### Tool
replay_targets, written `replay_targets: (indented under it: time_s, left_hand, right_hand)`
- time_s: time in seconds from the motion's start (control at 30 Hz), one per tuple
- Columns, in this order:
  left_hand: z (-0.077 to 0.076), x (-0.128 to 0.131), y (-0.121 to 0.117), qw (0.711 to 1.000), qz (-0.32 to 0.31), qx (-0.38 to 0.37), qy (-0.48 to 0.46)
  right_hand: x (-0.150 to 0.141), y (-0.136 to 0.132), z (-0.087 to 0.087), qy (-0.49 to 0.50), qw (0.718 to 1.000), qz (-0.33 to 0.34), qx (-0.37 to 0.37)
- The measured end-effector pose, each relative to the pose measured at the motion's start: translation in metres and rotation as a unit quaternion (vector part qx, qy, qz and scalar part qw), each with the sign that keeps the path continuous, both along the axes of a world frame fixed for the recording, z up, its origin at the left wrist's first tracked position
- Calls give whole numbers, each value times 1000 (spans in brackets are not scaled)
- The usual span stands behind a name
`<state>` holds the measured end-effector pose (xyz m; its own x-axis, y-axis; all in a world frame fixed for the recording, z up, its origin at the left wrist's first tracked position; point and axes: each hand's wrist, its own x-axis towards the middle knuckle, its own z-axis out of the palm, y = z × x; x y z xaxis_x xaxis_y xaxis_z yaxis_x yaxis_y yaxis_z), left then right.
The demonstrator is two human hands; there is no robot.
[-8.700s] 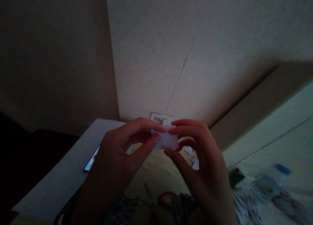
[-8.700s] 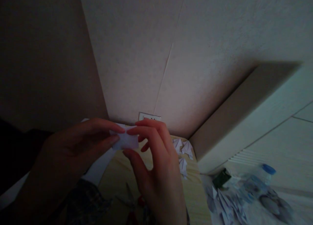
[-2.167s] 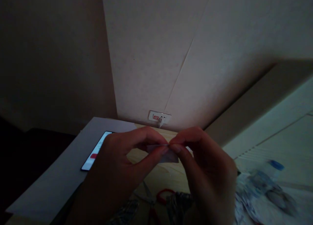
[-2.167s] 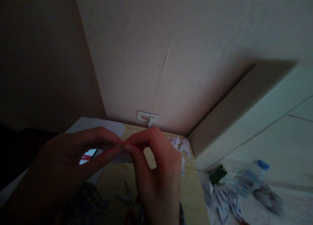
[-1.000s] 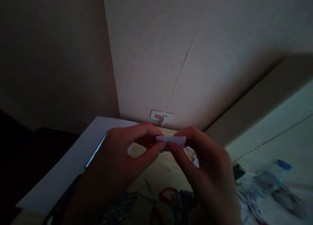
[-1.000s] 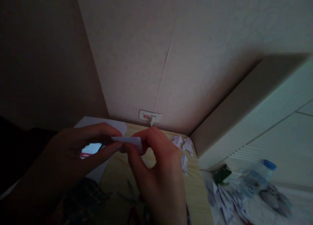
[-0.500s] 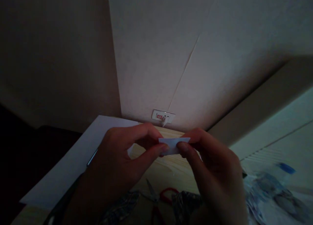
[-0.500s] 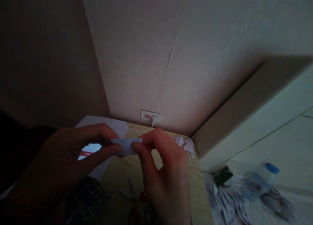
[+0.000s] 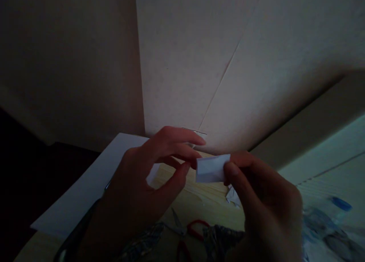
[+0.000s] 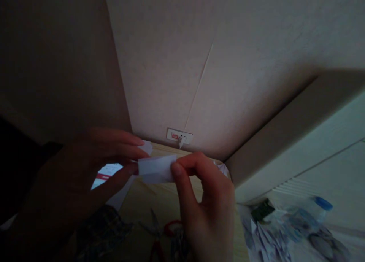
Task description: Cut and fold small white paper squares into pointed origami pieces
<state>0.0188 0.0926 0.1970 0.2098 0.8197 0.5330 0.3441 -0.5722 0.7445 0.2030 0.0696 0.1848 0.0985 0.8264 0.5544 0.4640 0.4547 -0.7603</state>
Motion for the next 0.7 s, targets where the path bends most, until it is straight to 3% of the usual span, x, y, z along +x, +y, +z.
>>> replay_targets:
  time_s: [0.17, 0.37, 0.57, 0.7]
  left_hand:
    - [-3, 1, -2, 996, -26, 71, 46]
    - [-2, 0, -6, 997, -3, 72, 6]
    - [-1, 1, -5, 995, 56, 78, -17]
    - [-1, 4, -2, 997, 49, 44, -31]
  right_hand:
    - [-3, -3, 3, 24, 1000, 7, -19]
    - [-10, 0, 7, 28, 994, 79, -74]
    - [-8, -2, 6, 15, 998, 52, -11]
    - [-8, -4, 5, 34, 995, 88, 1]
